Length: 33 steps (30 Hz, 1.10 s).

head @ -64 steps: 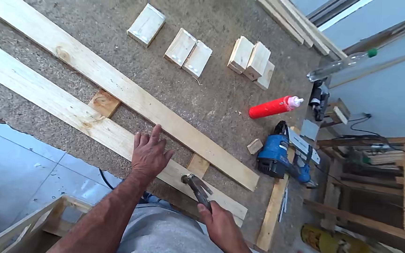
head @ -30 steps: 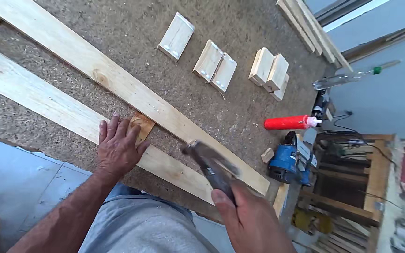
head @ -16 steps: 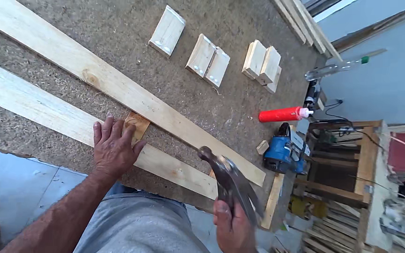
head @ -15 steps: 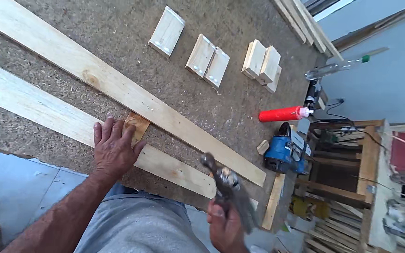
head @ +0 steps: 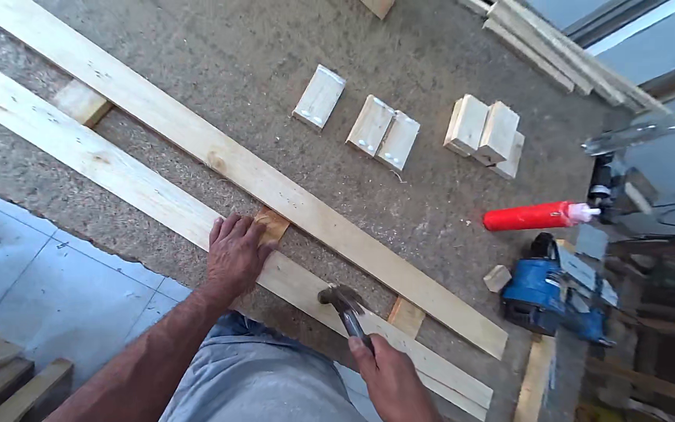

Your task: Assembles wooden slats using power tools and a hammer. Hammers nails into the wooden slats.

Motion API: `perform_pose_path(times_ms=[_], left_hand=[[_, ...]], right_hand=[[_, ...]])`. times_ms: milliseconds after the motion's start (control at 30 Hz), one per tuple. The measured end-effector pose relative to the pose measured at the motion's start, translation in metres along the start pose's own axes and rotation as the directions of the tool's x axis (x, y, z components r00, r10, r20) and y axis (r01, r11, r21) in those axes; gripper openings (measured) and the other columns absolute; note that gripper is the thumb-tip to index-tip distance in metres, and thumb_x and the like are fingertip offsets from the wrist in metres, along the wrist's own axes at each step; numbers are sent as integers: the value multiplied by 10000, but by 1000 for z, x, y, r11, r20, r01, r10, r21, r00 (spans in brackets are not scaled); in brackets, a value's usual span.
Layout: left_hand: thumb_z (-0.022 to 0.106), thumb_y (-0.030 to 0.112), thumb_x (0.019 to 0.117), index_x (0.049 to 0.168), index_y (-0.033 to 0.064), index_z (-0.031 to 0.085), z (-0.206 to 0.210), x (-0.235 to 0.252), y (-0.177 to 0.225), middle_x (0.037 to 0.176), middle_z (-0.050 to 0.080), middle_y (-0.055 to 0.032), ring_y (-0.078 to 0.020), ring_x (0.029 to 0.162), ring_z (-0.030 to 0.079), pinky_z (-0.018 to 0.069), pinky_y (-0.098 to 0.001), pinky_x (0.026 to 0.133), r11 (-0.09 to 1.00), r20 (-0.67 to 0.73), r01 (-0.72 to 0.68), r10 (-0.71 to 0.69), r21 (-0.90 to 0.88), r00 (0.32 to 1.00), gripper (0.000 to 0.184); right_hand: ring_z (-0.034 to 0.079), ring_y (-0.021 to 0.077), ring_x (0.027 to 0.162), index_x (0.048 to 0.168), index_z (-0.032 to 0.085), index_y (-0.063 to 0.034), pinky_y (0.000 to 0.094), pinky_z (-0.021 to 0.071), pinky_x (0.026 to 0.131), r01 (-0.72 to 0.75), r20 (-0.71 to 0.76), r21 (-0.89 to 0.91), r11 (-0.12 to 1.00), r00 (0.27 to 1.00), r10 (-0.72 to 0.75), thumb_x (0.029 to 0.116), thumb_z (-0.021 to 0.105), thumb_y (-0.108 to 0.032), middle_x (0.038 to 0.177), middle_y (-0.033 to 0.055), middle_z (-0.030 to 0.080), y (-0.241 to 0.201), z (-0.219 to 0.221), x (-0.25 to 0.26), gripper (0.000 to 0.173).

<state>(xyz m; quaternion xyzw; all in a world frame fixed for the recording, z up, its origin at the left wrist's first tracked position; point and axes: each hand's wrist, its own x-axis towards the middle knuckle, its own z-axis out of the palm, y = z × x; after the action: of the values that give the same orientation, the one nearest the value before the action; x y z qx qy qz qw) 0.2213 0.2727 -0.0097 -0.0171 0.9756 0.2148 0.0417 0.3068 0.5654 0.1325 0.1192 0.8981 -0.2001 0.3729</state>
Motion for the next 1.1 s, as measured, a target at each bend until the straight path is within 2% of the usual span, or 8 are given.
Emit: perform_pose_path(times_ms=[267,467,567,700,800,900,1000,1100], left_hand=[[449,599,1018,976,118,736,-52,56,-100,1103,720,-112,-349,1246,601,347,-608,1161,992,-173,-106,117,72,978,561],[332,584,1043,851,204,732,-43,63,-110,957,713,-28,-258,1117,632,299,-533,1187,993,-112,-47,60,113,992,584],[332,574,1042,865,217,734,-45,64,-109,951,707,-21,-246,1130,627,280,-531,1201,994,-66,-22,29,107,997,566],[323,555,1046,857,211,727,-46,65,-108,931,697,-26,-260,1109,626,283,-540,1194,993,-64,-15,22,114,998,563],[333,538,1046,844,203,720,-45,64,-109,922,694,-28,-263,1090,627,289,-536,1186,993,-79,-21,30,118,996,550],[332,526,1045,831,204,718,-44,68,-109,912,697,-29,-259,1074,634,302,-531,1174,992,-89,-16,27,124,996,547],[326,515,1043,825,199,710,-45,64,-107,911,691,-32,-259,1085,629,295,-534,1178,992,-65,-8,16,130,998,543],[327,519,1042,809,194,702,-44,64,-108,902,689,-33,-258,1079,632,291,-539,1178,991,-81,1,9,132,997,549]], right_hand=[[576,116,524,1020,632,-86,321,511,460,372,-119,106,922,925,-359,1066,431,-519,661,-12,566,-159,-41,-3,479],[679,306,804,1091,617,-73,514,554,715,-95,241,-352,931,952,188,1036,426,-598,845,134,643,-155,-31,11,561],[608,209,597,1023,625,-86,422,515,531,119,22,-224,967,993,-117,1039,400,-590,691,54,576,-186,-54,-9,553],[583,87,510,1032,625,-50,314,518,426,451,-336,7,892,841,-423,1063,377,-592,649,-22,575,-182,-34,1,598],[650,249,686,1071,625,-54,461,554,631,38,58,-190,981,998,-28,1053,401,-569,758,93,617,-151,-15,11,562],[677,294,762,1055,650,-70,510,553,694,-137,259,-308,941,940,222,1010,459,-640,808,126,648,-148,-38,-2,603],[610,165,543,1017,631,-112,395,526,480,110,-81,-129,986,989,-121,1001,386,-703,653,7,582,-168,-55,-37,640],[585,85,507,1057,613,-62,309,527,414,534,-516,128,836,755,-404,1050,382,-625,671,-25,588,-157,-18,-23,608]])
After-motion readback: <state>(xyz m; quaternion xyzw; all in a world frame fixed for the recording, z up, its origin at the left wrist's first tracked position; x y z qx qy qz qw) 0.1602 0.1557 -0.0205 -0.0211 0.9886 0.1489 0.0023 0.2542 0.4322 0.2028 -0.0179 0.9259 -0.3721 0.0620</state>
